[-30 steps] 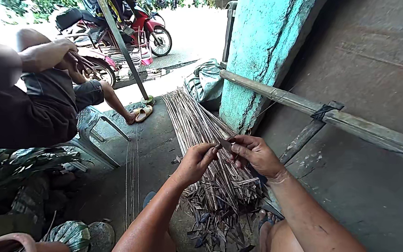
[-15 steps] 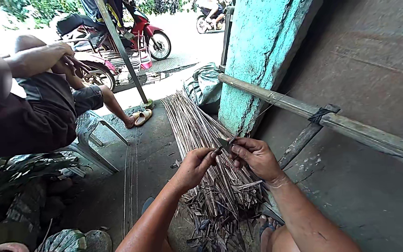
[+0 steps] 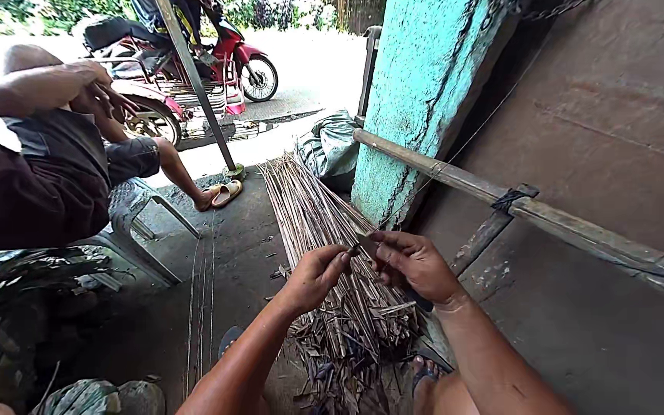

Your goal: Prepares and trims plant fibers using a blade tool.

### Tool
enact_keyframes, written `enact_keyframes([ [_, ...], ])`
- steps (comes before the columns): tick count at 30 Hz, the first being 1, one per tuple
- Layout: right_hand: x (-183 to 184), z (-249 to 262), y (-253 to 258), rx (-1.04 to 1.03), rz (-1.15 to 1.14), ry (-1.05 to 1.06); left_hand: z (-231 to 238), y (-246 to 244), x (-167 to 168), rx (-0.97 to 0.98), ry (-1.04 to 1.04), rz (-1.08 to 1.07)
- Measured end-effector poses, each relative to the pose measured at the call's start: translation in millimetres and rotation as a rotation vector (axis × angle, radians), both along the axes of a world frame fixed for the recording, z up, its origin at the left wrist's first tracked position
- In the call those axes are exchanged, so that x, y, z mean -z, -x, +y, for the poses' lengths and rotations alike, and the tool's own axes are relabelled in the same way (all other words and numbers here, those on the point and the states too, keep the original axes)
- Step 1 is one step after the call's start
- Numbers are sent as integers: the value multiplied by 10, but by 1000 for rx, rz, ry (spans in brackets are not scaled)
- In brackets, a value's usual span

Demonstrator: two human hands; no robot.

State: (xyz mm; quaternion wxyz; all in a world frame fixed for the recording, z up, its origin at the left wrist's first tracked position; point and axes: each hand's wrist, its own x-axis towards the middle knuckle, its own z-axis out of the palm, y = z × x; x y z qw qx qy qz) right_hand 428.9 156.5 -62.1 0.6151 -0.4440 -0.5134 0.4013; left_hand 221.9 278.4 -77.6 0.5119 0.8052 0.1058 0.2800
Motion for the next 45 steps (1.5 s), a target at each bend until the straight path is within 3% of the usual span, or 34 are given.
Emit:
enact_keyframes([
  [2, 37, 30, 45, -32, 6, 34, 4, -14, -10, -4, -5, -17],
  [7, -18, 52, -87, 139, 163, -86, 26, -12, -16, -22, -4, -2],
  [11, 9, 60, -26, 6, 107, -13, 9, -22, -9, -18, 43, 7],
  [21, 15, 111, -118, 112, 246, -99, 175, 39, 108, 280, 476, 110],
  [27, 64, 91, 46, -146, 33, 92, 141, 38, 41, 109, 443, 13],
  [30, 103, 125, 158, -237, 35, 162, 110, 34, 15, 134, 409, -15],
  [41, 167, 154, -43, -201, -130, -19, 159, 86, -61, 272, 460, 16],
  [45, 182, 165, -103, -154, -175, -56, 149, 97, -73, 235, 459, 27],
])
